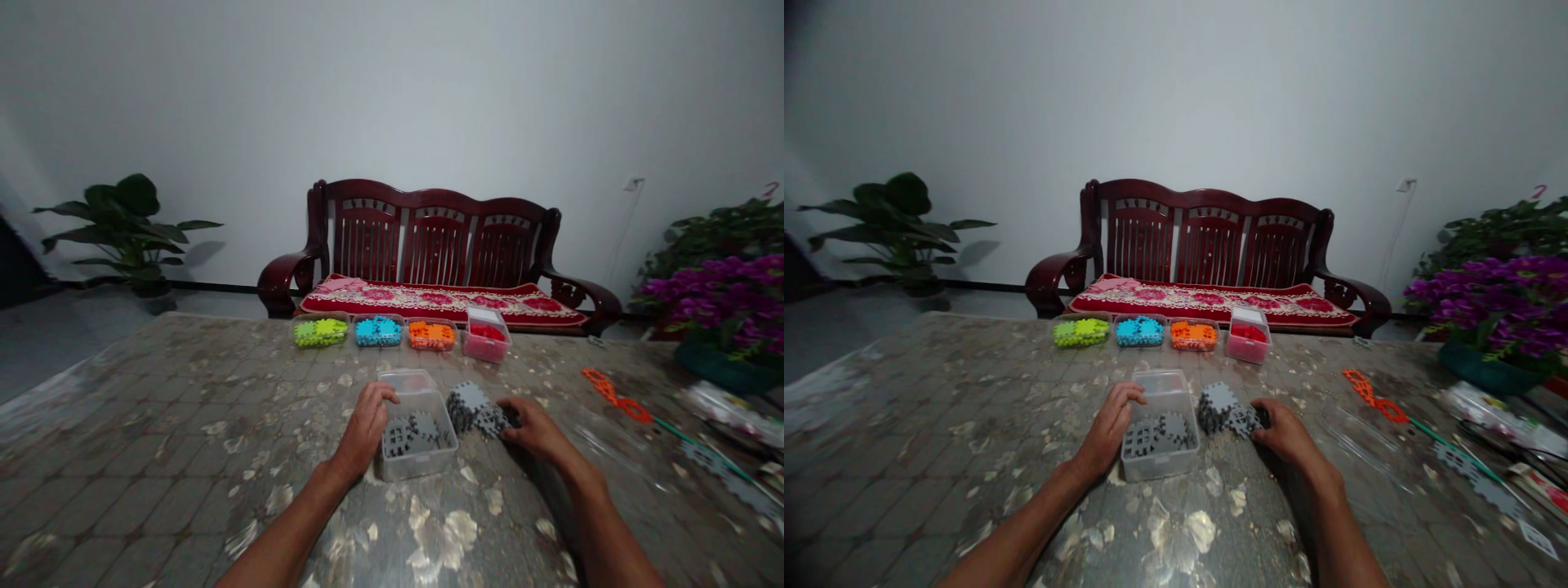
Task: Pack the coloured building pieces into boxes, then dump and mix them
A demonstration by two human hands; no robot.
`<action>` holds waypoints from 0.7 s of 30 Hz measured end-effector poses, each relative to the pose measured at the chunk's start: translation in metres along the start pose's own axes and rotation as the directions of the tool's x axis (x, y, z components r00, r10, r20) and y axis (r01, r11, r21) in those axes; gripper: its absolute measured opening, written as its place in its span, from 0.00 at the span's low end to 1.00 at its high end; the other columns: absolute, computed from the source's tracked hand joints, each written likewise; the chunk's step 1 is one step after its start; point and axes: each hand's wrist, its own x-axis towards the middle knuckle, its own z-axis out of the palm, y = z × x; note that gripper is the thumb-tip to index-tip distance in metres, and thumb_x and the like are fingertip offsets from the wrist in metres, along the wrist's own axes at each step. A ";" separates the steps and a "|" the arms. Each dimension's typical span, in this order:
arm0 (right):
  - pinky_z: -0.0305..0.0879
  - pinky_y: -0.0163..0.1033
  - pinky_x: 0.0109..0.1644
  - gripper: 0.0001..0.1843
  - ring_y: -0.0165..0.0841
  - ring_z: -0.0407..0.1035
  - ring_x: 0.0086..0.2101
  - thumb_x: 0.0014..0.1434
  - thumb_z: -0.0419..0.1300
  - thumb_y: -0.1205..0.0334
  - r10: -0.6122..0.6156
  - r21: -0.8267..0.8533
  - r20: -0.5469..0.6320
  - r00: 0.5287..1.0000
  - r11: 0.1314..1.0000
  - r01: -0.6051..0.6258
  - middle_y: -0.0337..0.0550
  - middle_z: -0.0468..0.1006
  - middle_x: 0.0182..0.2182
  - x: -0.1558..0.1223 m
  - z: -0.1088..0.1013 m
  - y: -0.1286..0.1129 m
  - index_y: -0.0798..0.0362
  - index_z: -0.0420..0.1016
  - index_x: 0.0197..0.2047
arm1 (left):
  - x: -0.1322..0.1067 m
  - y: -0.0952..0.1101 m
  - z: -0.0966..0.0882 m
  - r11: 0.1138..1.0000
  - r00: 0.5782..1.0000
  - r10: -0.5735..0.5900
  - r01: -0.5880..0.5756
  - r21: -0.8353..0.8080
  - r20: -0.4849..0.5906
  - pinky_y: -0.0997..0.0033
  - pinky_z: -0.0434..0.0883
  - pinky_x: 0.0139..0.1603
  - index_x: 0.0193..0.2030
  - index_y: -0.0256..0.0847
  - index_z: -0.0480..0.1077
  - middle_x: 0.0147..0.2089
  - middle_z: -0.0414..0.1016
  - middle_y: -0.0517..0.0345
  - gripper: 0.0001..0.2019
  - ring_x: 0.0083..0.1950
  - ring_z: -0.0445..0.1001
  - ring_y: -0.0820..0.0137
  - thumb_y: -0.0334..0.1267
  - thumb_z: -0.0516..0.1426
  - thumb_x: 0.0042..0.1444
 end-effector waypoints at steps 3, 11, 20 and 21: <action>0.72 0.57 0.52 0.25 0.53 0.76 0.45 0.38 0.68 0.57 0.054 0.022 -0.096 0.994 0.998 -0.052 0.50 0.83 0.43 -0.004 -0.014 -0.015 0.49 0.81 0.44 | 0.000 0.000 0.000 1.000 1.000 -0.005 0.005 -0.003 0.000 0.55 0.66 0.64 0.42 0.44 0.69 0.51 0.71 0.50 0.13 0.58 0.70 0.60 0.39 0.43 0.67; 0.71 0.47 0.51 0.31 0.43 0.72 0.49 0.50 0.72 0.53 -0.349 0.090 0.050 0.936 0.935 0.344 0.46 0.78 0.52 -0.020 -0.021 -0.127 0.45 0.76 0.57 | 0.000 -0.001 0.001 1.000 1.000 -0.012 0.012 -0.016 0.003 0.54 0.66 0.64 0.41 0.45 0.69 0.50 0.71 0.50 0.14 0.57 0.69 0.60 0.40 0.43 0.67; 0.69 0.47 0.54 0.20 0.43 0.74 0.48 0.53 0.72 0.51 -0.443 0.077 0.237 0.865 0.896 0.438 0.44 0.82 0.45 -0.007 0.010 -0.152 0.47 0.82 0.49 | 0.001 0.000 -0.001 1.000 1.000 0.011 -0.011 0.008 0.013 0.54 0.67 0.63 0.41 0.45 0.69 0.50 0.71 0.50 0.14 0.57 0.70 0.60 0.40 0.43 0.67; 0.70 0.47 0.53 0.15 0.42 0.75 0.46 0.55 0.69 0.52 -0.411 0.088 0.185 0.893 0.912 0.401 0.44 0.83 0.43 -0.007 0.007 -0.146 0.47 0.83 0.46 | 0.001 -0.001 -0.001 1.000 1.000 0.008 -0.008 0.010 0.017 0.54 0.67 0.64 0.41 0.45 0.69 0.50 0.71 0.50 0.14 0.57 0.70 0.60 0.40 0.43 0.67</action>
